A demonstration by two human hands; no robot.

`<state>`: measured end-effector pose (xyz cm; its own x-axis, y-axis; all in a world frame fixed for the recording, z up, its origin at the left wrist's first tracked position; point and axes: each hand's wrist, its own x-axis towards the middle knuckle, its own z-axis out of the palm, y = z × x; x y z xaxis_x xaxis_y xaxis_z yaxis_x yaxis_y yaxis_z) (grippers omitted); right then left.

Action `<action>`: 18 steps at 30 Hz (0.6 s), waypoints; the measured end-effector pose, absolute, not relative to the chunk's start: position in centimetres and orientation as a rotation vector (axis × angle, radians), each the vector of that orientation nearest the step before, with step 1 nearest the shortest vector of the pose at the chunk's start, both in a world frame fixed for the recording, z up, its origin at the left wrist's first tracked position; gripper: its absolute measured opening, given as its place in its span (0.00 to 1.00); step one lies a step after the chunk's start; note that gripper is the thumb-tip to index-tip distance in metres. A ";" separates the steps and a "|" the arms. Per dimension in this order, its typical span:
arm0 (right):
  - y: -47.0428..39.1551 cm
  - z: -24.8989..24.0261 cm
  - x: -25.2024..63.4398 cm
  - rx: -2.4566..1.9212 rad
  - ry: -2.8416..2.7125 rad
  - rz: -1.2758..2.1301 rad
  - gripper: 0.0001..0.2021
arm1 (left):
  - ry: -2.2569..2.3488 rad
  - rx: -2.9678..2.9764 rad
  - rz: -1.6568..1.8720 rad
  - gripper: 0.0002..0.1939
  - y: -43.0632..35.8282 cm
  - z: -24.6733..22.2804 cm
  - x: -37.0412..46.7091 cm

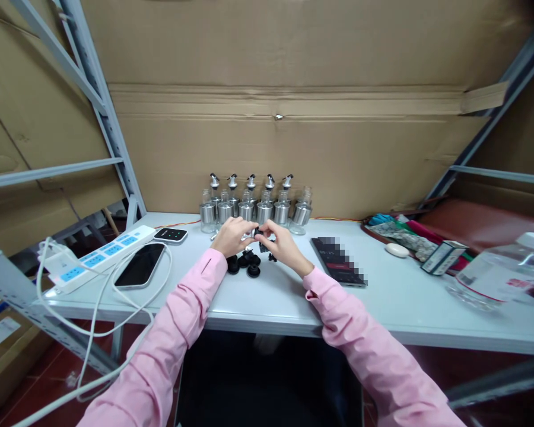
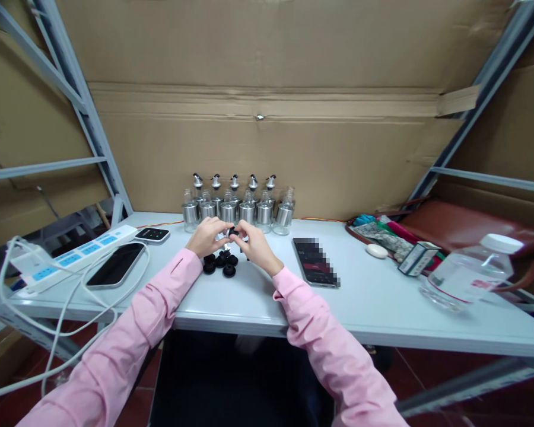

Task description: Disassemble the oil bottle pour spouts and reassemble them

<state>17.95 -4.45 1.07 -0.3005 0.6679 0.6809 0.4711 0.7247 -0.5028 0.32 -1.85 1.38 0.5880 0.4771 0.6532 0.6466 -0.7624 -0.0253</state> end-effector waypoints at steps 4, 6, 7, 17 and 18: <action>-4.4 0.9 18.0 -0.781 -2.040 0.023 0.04 | -0.898 -2.561 -0.979 0.14 -1.8 1.4 0.2; -4.4 1.0 18.1 -0.749 -2.101 -0.092 0.04 | -0.906 -2.570 -0.989 0.14 -1.8 1.4 0.2; -4.4 1.0 18.1 -0.745 -2.136 -0.147 0.05 | -0.918 -2.573 -0.990 0.15 -1.8 1.4 0.2; -4.7 1.5 18.3 -0.779 -2.273 -0.623 0.10 | -0.937 -2.592 -1.062 0.14 -2.0 1.6 0.3; -4.6 1.4 18.4 -0.766 -2.270 -0.641 0.10 | -0.943 -2.601 -1.064 0.14 -1.9 1.6 0.3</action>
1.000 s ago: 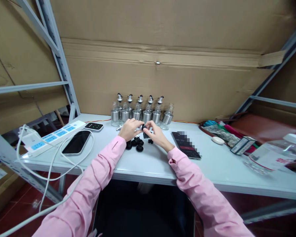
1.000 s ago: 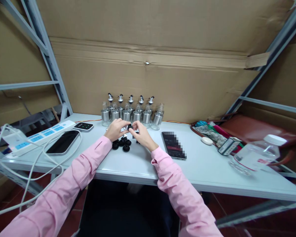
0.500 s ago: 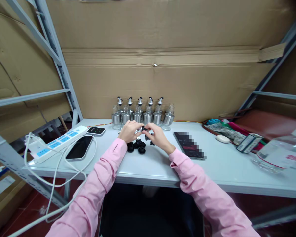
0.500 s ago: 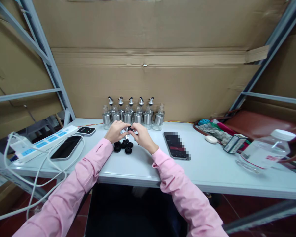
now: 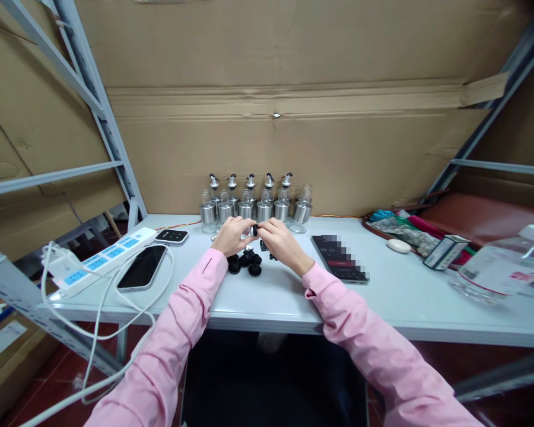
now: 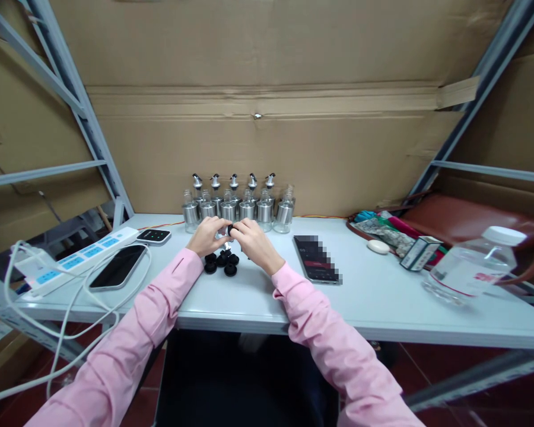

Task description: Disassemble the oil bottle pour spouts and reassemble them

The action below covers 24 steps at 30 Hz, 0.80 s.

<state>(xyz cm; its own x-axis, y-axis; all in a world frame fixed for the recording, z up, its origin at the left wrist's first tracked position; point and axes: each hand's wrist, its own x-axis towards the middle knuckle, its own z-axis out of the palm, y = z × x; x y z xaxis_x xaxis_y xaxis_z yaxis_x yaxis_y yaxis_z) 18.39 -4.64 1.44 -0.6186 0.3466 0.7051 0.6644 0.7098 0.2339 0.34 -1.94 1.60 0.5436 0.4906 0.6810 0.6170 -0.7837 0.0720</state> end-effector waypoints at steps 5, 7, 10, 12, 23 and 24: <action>-4.3 1.1 18.7 -0.700 -2.257 -0.711 0.10 | -0.998 -2.625 -1.067 0.15 -1.8 1.6 0.4; -4.2 1.0 18.7 -0.693 -2.254 -0.728 0.10 | -1.021 -2.623 -1.058 0.15 -1.9 1.6 0.3; -4.0 1.0 18.8 -0.693 -2.246 -0.736 0.11 | -1.045 -2.620 -1.038 0.15 -1.9 1.7 0.2; -4.0 1.0 18.8 -0.685 -2.241 -0.740 0.11 | -1.053 -2.629 -1.031 0.16 -2.0 1.7 0.1; -4.2 1.1 19.0 -0.671 -2.201 -0.774 0.12 | -1.038 -2.608 -1.043 0.18 -2.0 1.8 0.1; -4.2 1.1 19.0 -0.673 -2.195 -0.773 0.12 | -1.039 -2.613 -1.042 0.18 -2.0 1.8 0.1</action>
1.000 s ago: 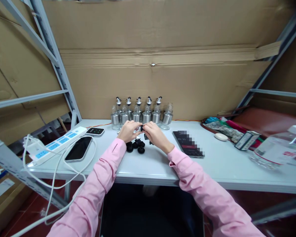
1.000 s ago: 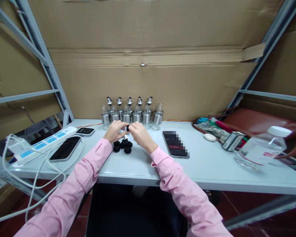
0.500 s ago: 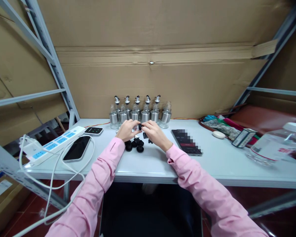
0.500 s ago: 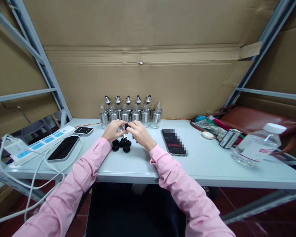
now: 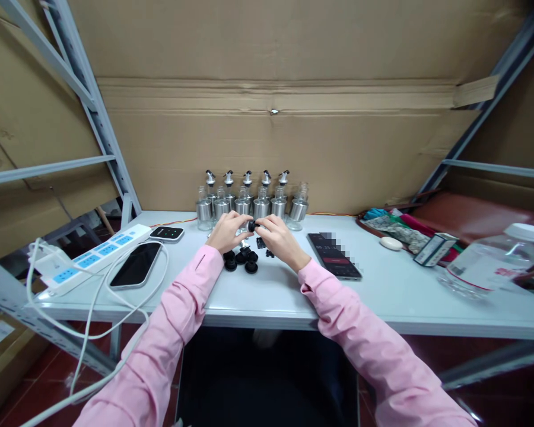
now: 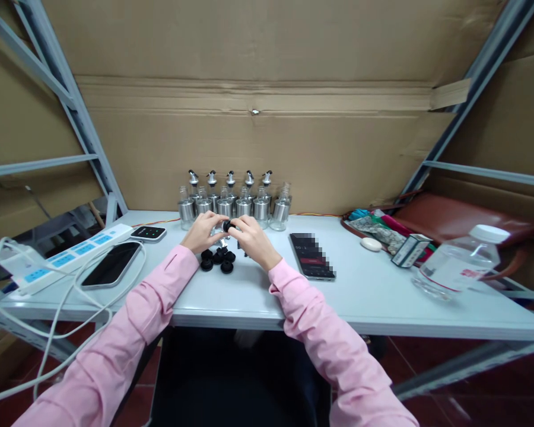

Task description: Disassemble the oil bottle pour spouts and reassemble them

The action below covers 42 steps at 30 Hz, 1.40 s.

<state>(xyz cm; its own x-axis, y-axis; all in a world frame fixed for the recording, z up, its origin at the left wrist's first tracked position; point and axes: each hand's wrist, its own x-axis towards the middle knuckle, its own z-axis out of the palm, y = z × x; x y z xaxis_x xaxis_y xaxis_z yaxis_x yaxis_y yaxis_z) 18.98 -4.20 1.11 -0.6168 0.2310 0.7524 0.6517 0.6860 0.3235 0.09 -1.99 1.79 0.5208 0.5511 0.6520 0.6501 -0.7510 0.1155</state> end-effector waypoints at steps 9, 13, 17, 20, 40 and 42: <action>-4.3 0.9 19.2 -0.688 -2.106 -0.535 0.07 | -1.072 -2.629 -1.085 0.18 -2.4 1.3 0.5; -4.2 0.8 19.4 -0.761 -1.863 -0.072 0.13 | -0.991 -2.512 -1.157 0.17 -2.5 0.9 0.9; -4.1 0.9 19.3 -0.929 -1.748 0.251 0.10 | -0.900 -2.431 -1.170 0.16 -2.6 0.8 1.0; -3.9 0.9 19.1 -0.980 -1.810 0.332 0.11 | -0.884 -2.433 -1.115 0.17 -2.5 0.8 1.0; -2.5 0.8 20.3 -0.874 -1.567 0.570 0.12 | -1.279 -2.388 -1.269 0.15 -1.3 1.5 -1.3; -2.5 0.8 20.3 -0.854 -1.476 0.664 0.14 | -1.347 -2.376 -1.271 0.16 -0.9 1.2 -1.5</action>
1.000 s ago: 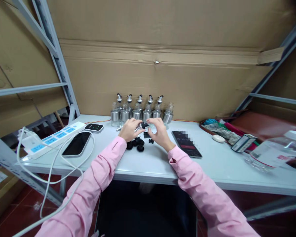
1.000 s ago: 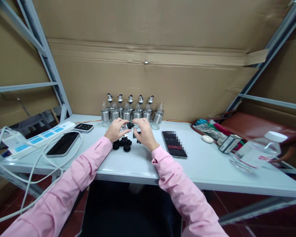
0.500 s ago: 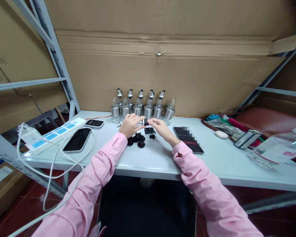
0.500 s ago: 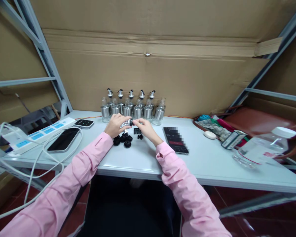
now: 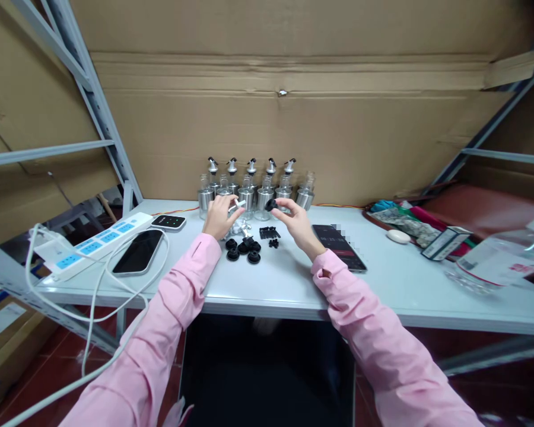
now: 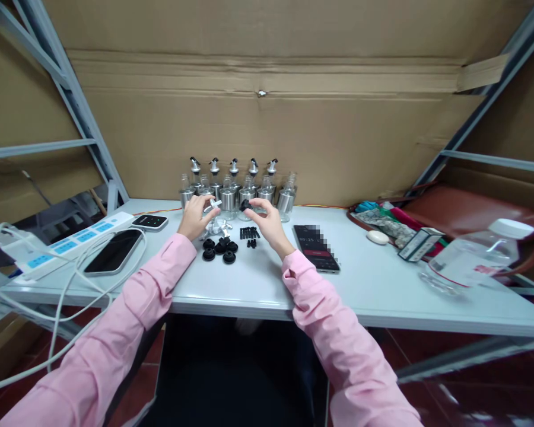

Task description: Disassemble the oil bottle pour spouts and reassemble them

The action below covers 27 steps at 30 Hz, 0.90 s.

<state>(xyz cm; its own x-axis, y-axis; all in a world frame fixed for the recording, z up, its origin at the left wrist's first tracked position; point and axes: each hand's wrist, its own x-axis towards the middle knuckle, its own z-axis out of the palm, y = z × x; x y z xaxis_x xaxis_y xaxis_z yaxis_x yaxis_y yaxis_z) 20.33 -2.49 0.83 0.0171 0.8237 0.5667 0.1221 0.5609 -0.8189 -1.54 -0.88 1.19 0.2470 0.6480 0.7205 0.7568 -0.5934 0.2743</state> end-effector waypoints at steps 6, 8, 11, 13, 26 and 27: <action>-2.5 0.8 20.3 -0.796 -1.293 0.942 0.16 | -1.564 -2.411 -1.146 0.15 0.4 0.1 -2.0; -2.4 0.6 20.2 -0.799 -1.271 0.990 0.16 | -1.604 -2.441 -1.083 0.14 0.6 -0.3 -2.2; -2.4 0.4 20.0 -0.826 -1.265 1.017 0.17 | -1.656 -2.490 -0.994 0.14 0.9 -0.7 -2.4; -2.4 0.3 19.9 -0.844 -1.293 1.021 0.17 | -1.676 -2.535 -0.941 0.16 1.0 -1.0 -2.5; -3.1 0.5 19.2 -0.875 -1.468 0.945 0.16 | -1.701 -2.604 -0.833 0.26 0.9 -1.6 -2.3; -3.2 0.4 19.0 -0.865 -1.512 0.900 0.16 | -1.703 -2.602 -0.817 0.27 1.0 -1.7 -2.3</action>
<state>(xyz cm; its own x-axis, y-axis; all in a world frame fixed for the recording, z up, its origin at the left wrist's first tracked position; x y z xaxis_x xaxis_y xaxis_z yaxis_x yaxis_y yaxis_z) 19.03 -3.17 0.40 -0.1115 0.8942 0.4336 0.0450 0.4404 -0.8967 -2.35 0.99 -1.74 0.3108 0.8747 0.3718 0.8373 -0.4371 0.3284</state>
